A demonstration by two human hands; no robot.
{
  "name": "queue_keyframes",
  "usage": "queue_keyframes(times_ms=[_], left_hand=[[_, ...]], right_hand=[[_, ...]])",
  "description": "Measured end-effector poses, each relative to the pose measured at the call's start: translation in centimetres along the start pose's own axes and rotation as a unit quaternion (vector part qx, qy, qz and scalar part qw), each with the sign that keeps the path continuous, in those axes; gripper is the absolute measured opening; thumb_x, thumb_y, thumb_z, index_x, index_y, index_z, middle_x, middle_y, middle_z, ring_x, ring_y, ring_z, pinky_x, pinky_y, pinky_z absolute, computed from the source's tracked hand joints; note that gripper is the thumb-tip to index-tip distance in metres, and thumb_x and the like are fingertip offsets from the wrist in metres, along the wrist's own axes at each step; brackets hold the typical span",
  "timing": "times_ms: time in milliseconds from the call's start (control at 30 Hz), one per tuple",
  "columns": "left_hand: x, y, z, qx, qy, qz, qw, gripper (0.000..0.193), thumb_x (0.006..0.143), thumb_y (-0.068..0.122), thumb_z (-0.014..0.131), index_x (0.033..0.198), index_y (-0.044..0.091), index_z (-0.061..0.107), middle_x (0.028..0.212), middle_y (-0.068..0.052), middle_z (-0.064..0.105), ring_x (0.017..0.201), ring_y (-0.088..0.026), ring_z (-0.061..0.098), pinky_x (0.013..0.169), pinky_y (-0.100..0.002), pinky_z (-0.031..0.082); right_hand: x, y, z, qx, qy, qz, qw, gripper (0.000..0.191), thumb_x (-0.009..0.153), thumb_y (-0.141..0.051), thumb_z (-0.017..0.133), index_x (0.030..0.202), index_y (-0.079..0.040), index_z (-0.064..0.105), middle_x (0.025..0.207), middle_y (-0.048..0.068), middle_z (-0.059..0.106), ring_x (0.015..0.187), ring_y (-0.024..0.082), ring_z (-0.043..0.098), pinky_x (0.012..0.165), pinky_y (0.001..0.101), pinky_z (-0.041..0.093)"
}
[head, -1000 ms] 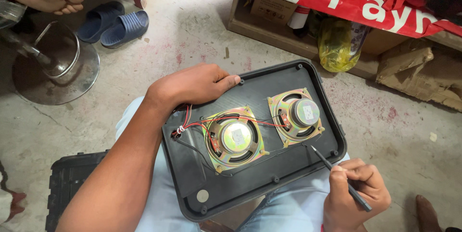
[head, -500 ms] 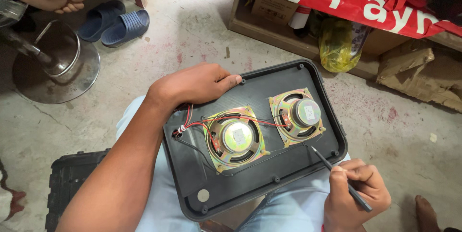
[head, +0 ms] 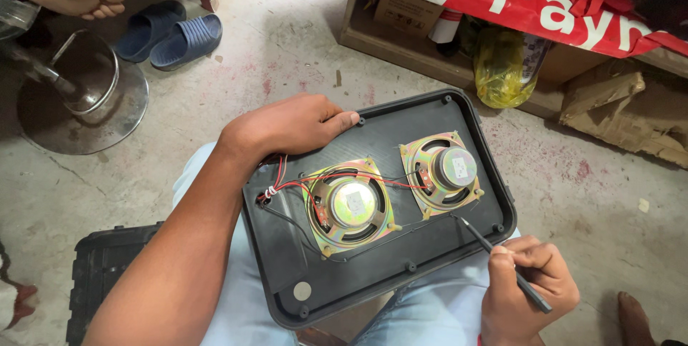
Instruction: The person sits on the floor with a black speaker box on their lap, unscrews the back panel by hand and removes it to expose the speakers and wiring, then uses a screwdriver to unscrew the speaker drivers from the panel.
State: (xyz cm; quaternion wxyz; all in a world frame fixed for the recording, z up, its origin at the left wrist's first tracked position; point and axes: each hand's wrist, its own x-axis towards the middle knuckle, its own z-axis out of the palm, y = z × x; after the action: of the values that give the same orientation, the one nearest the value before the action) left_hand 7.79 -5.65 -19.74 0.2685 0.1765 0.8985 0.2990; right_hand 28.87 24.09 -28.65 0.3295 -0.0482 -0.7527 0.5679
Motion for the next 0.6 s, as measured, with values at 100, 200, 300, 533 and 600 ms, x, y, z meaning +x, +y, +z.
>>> queue_keyframes(times_ms=[100,200,300,533,600], left_hand=[[-0.03,-0.04,-0.03,0.007,0.004,-0.002,1.000,0.051,0.100,0.050,0.045,0.113,0.009,0.073,0.099,-0.018,0.076,0.087,-0.033,0.072,0.082,-0.045,0.052],[-0.05,0.01,-0.07,0.006,0.003,-0.004,1.000,0.052,0.100,0.050,0.045,0.112,0.009,0.074,0.099,-0.017,0.076,0.088,-0.033,0.072,0.082,-0.045,0.052],[-0.13,0.07,-0.09,0.005,0.000,-0.004,1.000,0.052,0.100,0.049,0.044,0.112,0.008,0.074,0.098,-0.018,0.076,0.087,-0.033,0.072,0.082,-0.045,0.052],[-0.10,0.10,-0.18,0.005,-0.001,-0.007,1.000,0.052,0.100,0.049,0.045,0.110,0.008,0.074,0.096,-0.017,0.076,0.084,-0.031,0.071,0.081,-0.045,0.052],[-0.07,0.10,-0.11,0.005,-0.004,-0.008,1.000,0.052,0.100,0.050,0.045,0.110,0.008,0.074,0.096,-0.017,0.076,0.084,-0.032,0.071,0.081,-0.045,0.052]], right_hand=[[-0.08,-0.07,0.23,0.011,0.021,-0.026,0.999,0.026,0.091,0.014,0.062,0.079,-0.001,0.045,0.073,0.010,0.059,0.065,0.007,0.049,0.063,0.0200,0.038],[-0.14,-0.22,0.30,0.036,0.034,-0.051,0.997,0.028,0.094,0.013,0.061,0.078,-0.002,0.043,0.071,0.011,0.059,0.062,0.006,0.048,0.061,0.0195,0.037],[0.00,-0.32,0.20,0.010,0.000,-0.020,1.000,0.024,0.091,0.013,0.061,0.081,-0.002,0.045,0.072,0.011,0.059,0.064,0.007,0.050,0.064,0.0220,0.038],[-0.01,-0.13,0.33,0.037,0.020,-0.028,0.999,0.025,0.092,0.014,0.061,0.079,-0.001,0.045,0.076,0.011,0.060,0.069,0.006,0.051,0.067,0.0195,0.039],[0.01,-0.16,0.13,-0.019,0.003,-0.016,1.000,0.023,0.089,0.015,0.061,0.081,-0.001,0.047,0.076,0.011,0.060,0.068,0.006,0.052,0.064,0.0203,0.039]])
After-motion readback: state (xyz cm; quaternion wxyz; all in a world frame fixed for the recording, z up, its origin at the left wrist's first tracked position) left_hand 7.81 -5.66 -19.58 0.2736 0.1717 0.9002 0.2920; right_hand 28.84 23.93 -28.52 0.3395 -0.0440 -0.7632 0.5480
